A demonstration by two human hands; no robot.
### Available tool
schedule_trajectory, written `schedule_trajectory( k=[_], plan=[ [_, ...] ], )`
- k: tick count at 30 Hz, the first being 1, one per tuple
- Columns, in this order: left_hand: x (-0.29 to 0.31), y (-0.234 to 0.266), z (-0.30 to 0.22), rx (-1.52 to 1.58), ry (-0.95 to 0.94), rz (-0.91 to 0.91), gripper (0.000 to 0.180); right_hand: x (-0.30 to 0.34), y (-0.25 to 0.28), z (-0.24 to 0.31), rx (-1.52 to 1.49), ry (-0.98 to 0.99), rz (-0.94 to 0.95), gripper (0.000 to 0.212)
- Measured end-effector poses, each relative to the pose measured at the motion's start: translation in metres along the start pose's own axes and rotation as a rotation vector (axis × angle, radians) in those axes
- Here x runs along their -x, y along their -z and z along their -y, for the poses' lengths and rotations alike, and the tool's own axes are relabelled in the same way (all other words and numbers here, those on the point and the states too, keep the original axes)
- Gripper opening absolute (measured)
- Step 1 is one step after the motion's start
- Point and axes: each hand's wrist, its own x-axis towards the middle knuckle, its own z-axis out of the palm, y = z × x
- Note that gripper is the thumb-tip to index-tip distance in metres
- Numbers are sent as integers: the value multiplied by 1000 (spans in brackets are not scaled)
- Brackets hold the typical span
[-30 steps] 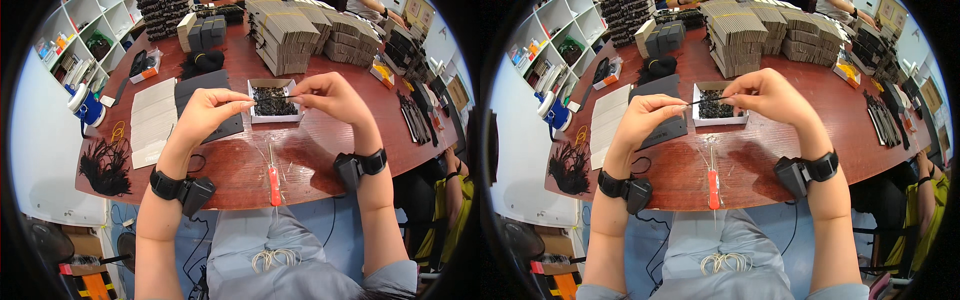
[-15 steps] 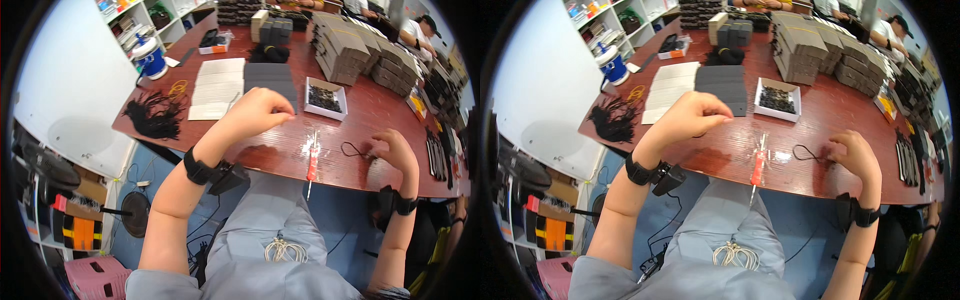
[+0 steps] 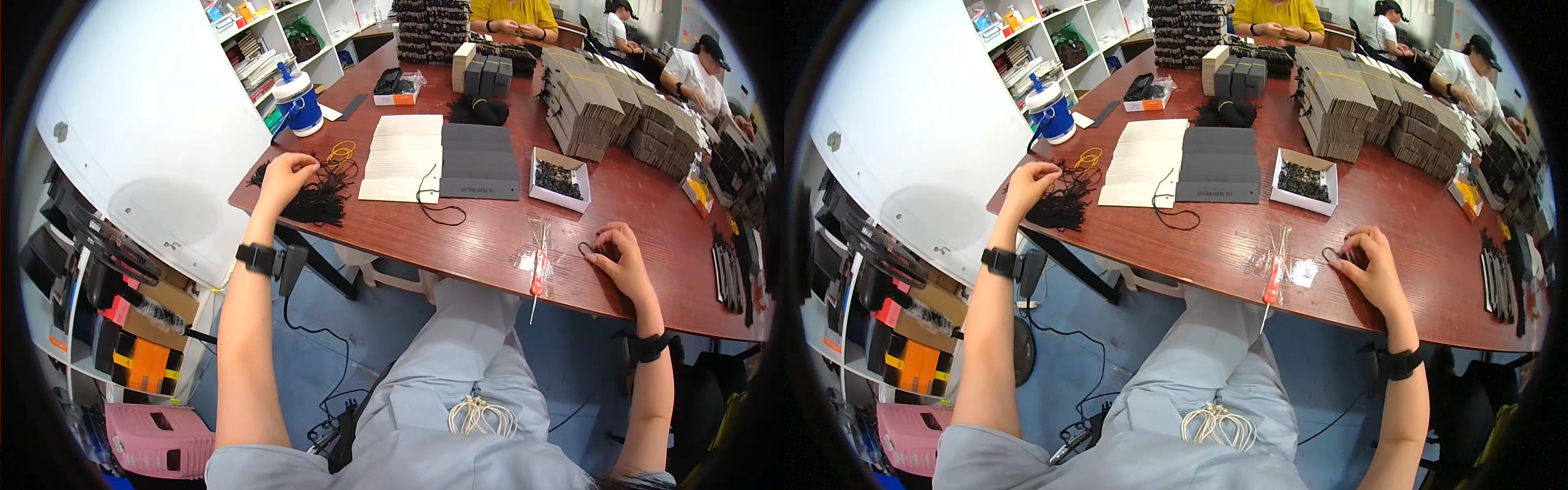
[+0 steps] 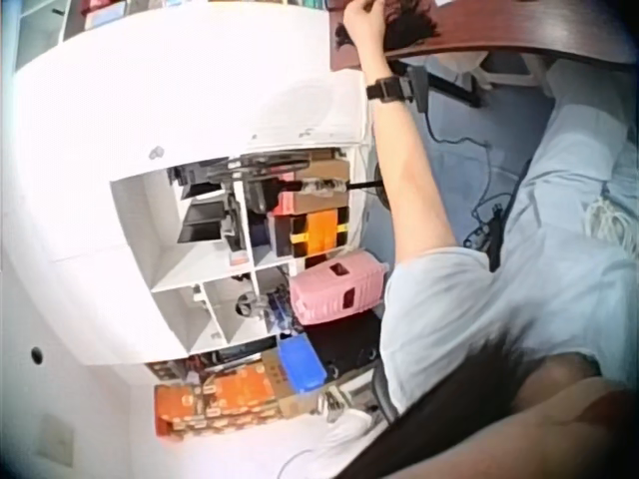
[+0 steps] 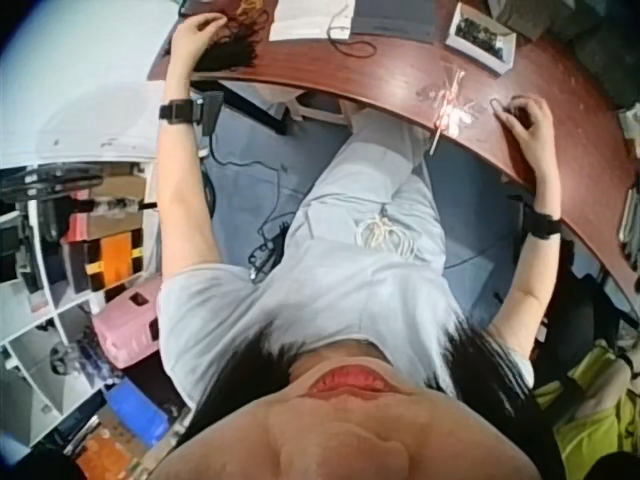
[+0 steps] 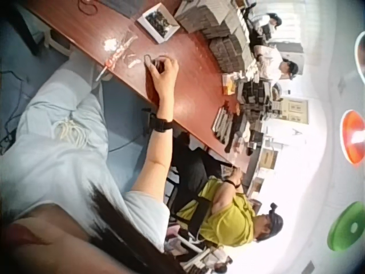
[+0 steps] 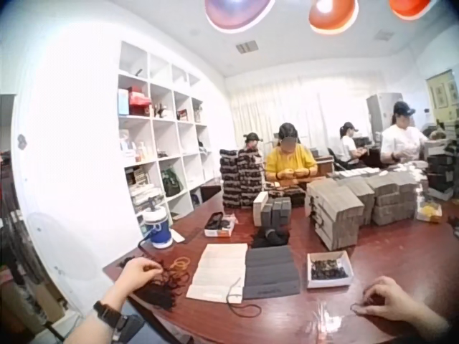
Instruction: Assembling and bundling identification tags by attaching elastic strings.
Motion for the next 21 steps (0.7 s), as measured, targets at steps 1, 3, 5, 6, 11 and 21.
schedule_trajectory(
  k=[1,3,5,6,11,21],
  plan=[
    [-7,-1,1,-41,11,17,21,0,-2,-3,-42,-16,10,22],
    [-18,-1,3,-74,30,38,22,3,-7,-6,-54,10,-37,19],
    [-27,-5,1,-24,103,125,22,6,-7,-3,-67,19,-93,18],
    [-27,-5,1,-22,96,128,22,7,-6,1,-80,6,-104,17],
    [-21,-18,-6,205,-28,136,20,9,-6,5,-232,-217,-97,11],
    [-18,-32,-64,587,39,148,21,12,-5,5,62,34,-188,33]
  ],
)
